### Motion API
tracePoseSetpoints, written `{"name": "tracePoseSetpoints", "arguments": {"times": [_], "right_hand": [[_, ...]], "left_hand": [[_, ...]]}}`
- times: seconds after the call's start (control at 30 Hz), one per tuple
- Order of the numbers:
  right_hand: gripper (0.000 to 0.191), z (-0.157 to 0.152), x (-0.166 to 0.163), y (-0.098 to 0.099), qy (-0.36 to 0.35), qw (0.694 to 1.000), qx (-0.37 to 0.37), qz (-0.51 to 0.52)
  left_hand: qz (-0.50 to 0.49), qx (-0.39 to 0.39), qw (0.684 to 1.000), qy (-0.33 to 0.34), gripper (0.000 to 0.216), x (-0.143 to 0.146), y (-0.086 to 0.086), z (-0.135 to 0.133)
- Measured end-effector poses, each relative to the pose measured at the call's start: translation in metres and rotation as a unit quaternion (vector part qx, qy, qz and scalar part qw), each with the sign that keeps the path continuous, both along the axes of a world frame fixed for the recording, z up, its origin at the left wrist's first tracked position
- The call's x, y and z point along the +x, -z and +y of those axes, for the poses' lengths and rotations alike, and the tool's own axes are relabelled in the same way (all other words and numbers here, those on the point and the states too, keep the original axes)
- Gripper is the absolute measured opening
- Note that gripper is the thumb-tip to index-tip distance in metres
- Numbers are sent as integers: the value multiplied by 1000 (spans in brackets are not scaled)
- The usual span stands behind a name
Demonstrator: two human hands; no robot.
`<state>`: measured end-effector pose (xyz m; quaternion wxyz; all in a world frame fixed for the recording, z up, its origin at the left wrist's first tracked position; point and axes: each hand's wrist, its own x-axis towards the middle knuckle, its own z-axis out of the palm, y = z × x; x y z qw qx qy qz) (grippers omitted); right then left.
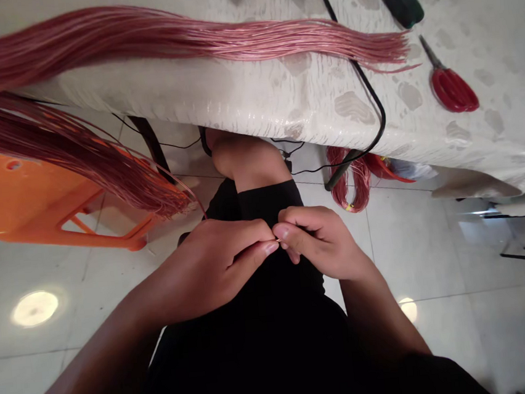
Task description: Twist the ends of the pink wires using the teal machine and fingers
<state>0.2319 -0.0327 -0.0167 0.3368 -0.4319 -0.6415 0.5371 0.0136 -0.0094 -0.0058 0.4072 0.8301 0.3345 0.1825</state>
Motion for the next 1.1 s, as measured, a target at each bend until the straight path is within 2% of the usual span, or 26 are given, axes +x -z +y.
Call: {"name": "tracePoseSetpoints", "arguments": {"times": [0.2, 0.37, 0.4, 0.47, 0.57, 0.63, 0.7, 0.8, 0.9, 1.0, 1.1], "right_hand": [[36, 2, -3, -2, 26, 1000, 9, 5], [38, 4, 4, 3, 177, 983, 28, 52], [37, 5, 6, 3, 189, 980, 28, 59], [35, 4, 7, 3, 150, 987, 20, 52], [31, 3, 3, 2, 37, 999, 31, 6], [30, 1, -2, 3, 8, 998, 57, -17], [34, 0, -8, 4, 17, 996, 85, -29], [41, -4, -17, 6, 52, 988, 137, -43], [39, -8, -25, 8, 124, 961, 239, -61], [37, -8, -32, 8, 166, 939, 296, -61], [37, -4, -36, 10, 183, 927, 323, -49]], "left_hand": [[-27, -53, 998, -15, 25, -1, -6, 2], [-35, -74, 995, -48, 22, -2, -5, 2], [-34, -75, 995, -53, 22, -2, -5, 2], [-34, -76, 995, -55, 23, -1, -6, 2], [-29, -70, 996, -49, 25, 2, -5, 1], [-23, -59, 997, -54, 29, 3, -4, 0], [-22, -61, 996, -55, 35, 4, -3, 0], [-26, -104, 993, -43, 35, 3, -3, -1], [-31, -143, 989, -34, 38, 2, -5, -3], [-18, -133, 989, -55, 40, 0, -6, -5], [11, -133, 988, -75, 40, -1, -5, -5]]}}
